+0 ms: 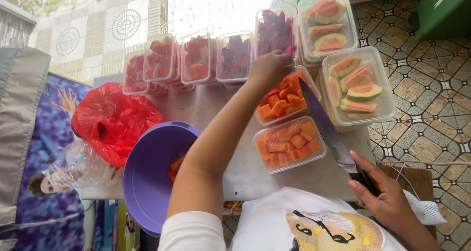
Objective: The person slices papaya with a knife, placing the cut pieces into plastic containers alongside other already prepared fruits.
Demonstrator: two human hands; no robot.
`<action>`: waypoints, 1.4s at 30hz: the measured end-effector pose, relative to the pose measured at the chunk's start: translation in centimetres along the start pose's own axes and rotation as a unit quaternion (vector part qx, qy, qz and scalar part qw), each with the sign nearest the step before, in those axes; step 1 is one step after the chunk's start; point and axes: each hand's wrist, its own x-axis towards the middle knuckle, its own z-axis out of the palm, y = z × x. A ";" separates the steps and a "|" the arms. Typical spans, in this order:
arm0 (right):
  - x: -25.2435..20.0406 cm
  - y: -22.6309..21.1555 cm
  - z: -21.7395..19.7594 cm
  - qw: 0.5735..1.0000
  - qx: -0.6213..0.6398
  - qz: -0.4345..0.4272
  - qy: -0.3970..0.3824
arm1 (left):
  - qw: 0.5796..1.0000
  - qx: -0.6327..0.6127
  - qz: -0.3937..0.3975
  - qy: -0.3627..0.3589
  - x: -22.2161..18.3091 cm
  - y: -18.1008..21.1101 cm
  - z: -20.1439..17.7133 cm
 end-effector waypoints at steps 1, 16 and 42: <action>-0.1 0.6 -0.2 1.000 -0.005 0.001 -0.006 | 1.000 -0.005 -0.006 0.001 -1.6 -0.4 -0.9; -1.4 -0.9 1.6 0.996 -0.049 -0.069 0.008 | 1.000 0.017 -0.005 -0.006 -10.1 -2.1 5.7; 1.2 2.3 1.6 0.954 -0.211 -0.096 -0.188 | 0.886 -0.124 -0.078 0.440 -24.7 -12.4 -4.8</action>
